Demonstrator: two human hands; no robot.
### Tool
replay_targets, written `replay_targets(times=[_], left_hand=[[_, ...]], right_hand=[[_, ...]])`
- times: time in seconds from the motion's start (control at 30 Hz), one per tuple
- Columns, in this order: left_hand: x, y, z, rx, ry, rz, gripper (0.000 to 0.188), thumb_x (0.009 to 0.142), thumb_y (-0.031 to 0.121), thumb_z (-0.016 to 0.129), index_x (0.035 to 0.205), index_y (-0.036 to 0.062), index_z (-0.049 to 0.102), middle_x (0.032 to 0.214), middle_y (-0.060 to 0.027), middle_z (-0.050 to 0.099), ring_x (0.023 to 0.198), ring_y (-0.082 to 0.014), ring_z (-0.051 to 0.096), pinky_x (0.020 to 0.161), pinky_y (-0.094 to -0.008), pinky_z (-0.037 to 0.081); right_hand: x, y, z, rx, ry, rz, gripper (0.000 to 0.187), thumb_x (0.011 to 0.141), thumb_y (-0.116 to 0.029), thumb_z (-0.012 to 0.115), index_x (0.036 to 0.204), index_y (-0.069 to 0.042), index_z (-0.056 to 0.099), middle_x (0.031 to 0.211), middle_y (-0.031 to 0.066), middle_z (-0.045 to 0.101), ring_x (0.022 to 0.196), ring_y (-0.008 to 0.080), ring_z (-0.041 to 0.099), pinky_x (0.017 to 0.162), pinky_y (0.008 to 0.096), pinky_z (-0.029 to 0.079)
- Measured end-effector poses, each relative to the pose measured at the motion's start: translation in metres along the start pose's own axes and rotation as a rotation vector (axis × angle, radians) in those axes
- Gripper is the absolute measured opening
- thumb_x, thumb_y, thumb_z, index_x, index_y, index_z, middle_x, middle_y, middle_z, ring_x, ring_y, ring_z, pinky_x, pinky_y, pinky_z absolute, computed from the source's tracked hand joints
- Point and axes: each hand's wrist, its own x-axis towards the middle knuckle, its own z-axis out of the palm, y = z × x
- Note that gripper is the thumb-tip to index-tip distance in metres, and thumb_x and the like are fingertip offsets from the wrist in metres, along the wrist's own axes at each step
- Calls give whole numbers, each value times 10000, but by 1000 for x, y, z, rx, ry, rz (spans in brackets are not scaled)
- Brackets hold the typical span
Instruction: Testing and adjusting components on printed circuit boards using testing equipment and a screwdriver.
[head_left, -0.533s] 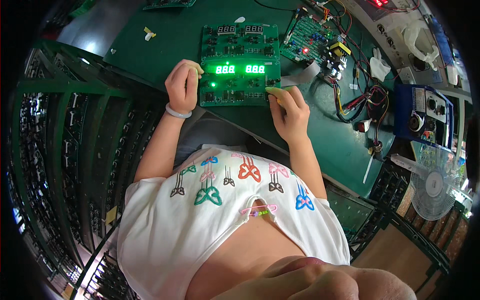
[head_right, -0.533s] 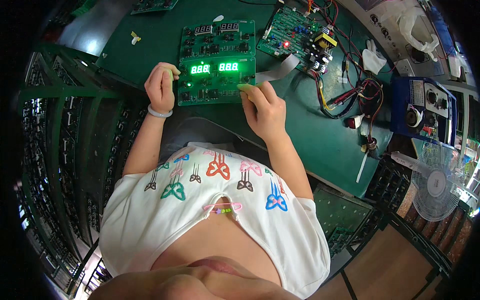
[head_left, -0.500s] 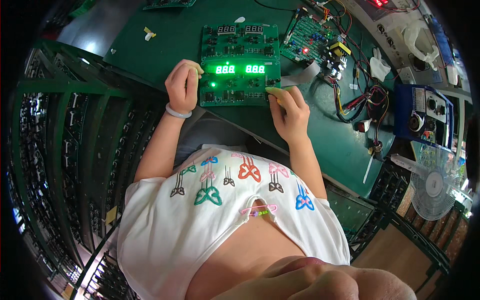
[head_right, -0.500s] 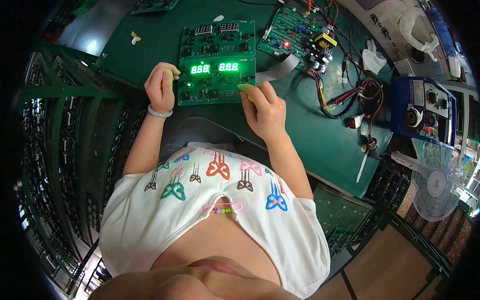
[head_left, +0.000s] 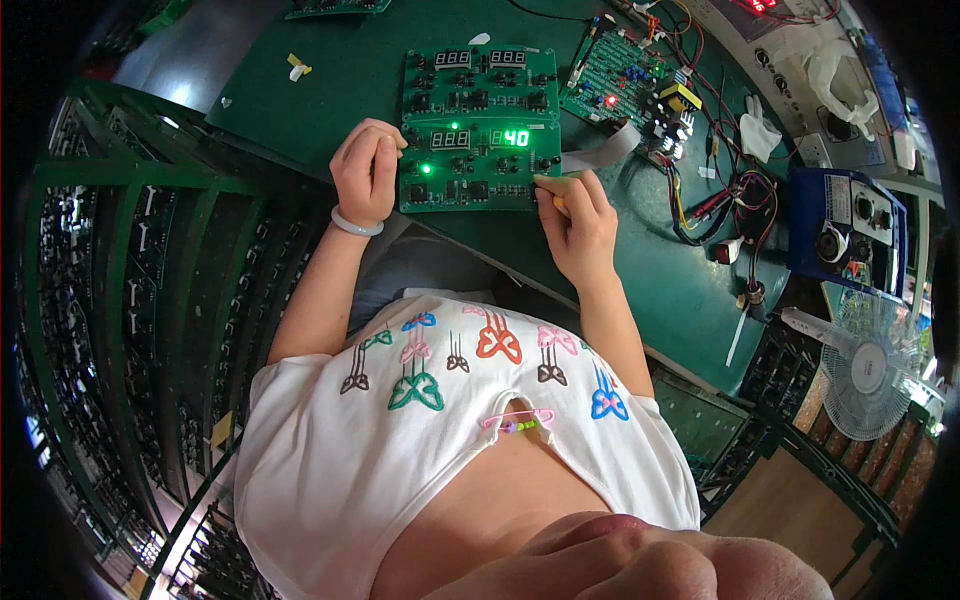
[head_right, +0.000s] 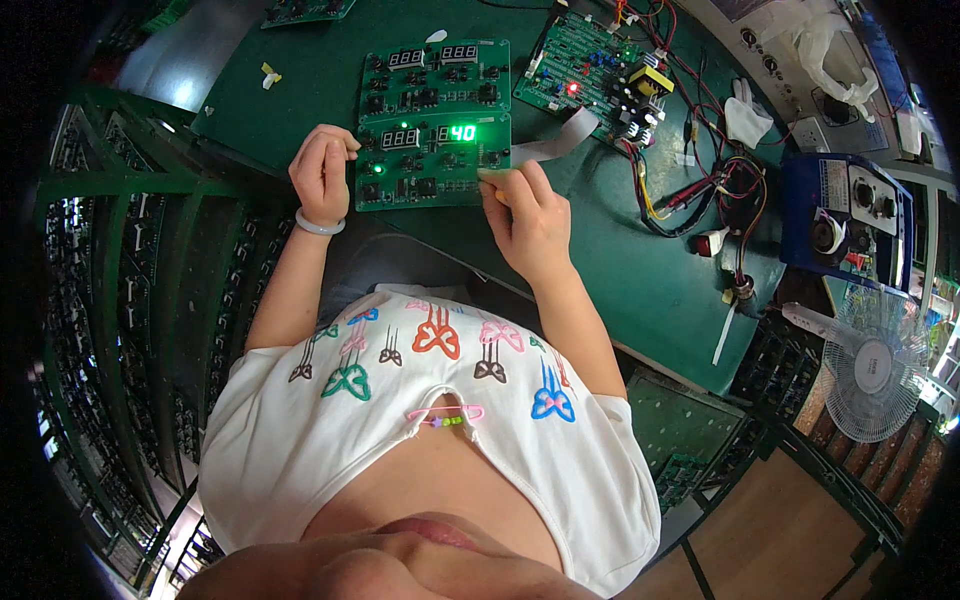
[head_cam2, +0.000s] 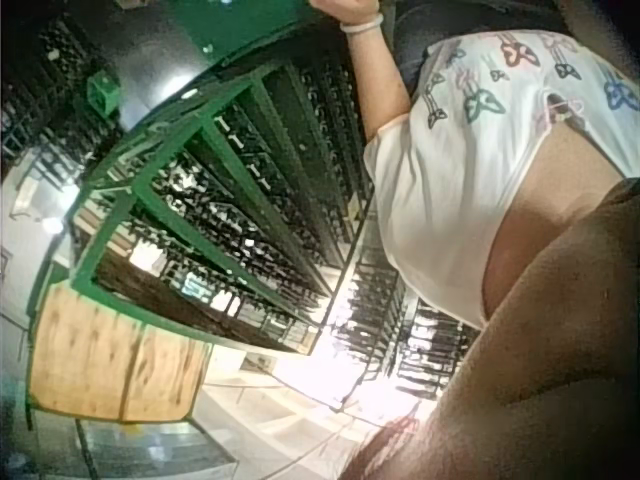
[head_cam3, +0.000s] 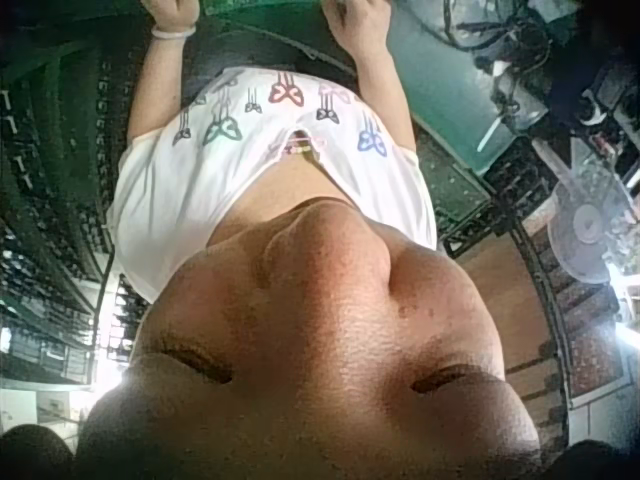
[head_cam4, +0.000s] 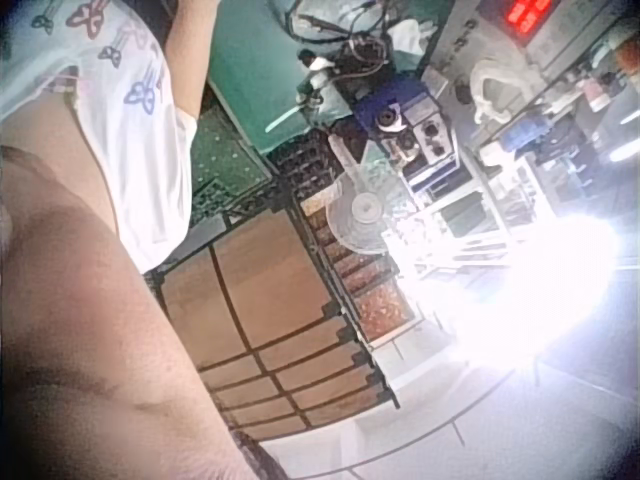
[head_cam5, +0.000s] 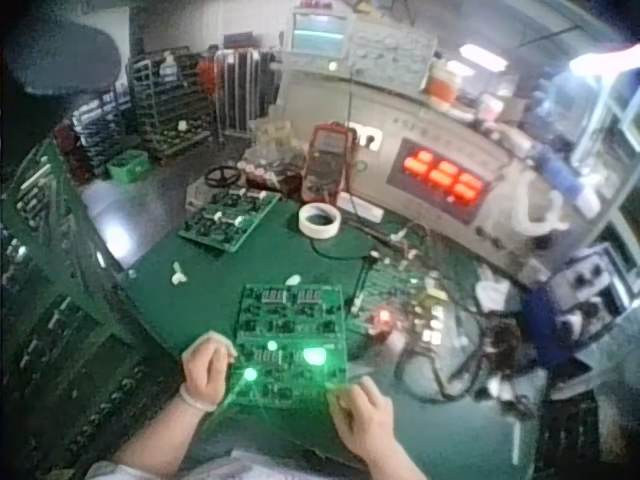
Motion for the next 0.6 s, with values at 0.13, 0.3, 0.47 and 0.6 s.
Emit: replay_targets(times=[0.13, 0.3, 0.47, 0.6], left_hand=[[-1, -2, -1, -4, 0, 5, 181, 926, 7, 496, 756, -22, 550, 744, -115, 602, 612, -215, 565, 569, -310, 445], [-1, -2, -1, 9, -3, 8, 182, 925, 11, 500, 751, -25, 544, 736, -122, 596, 613, -231, 564, 571, -324, 441], [0, -1, -2, 14, -18, 21, 181, 922, 12, 498, 750, -25, 540, 727, -128, 589, 621, -256, 568, 583, -333, 450], [-2, 2, -2, 28, -26, 20, 179, 920, 16, 498, 749, -23, 537, 724, -131, 586, 633, -271, 578, 595, -338, 460]], right_hand=[[1, -2, 1, -16, -4, 32, 108, 823, -8, 712, 902, -20, 640, 768, 110, 518, 605, 281, 551, 521, 366, 436], [4, 0, 3, -52, 30, -22, 150, 806, -39, 738, 895, -46, 617, 761, 88, 510, 577, 262, 572, 488, 353, 461], [6, -2, 2, -33, 38, 10, 176, 802, -56, 749, 845, -45, 579, 762, 94, 503, 580, 277, 561, 492, 366, 453], [11, -10, -3, -35, 16, 75, 230, 790, -65, 759, 777, -33, 532, 762, 104, 494, 605, 294, 547, 528, 376, 449]])
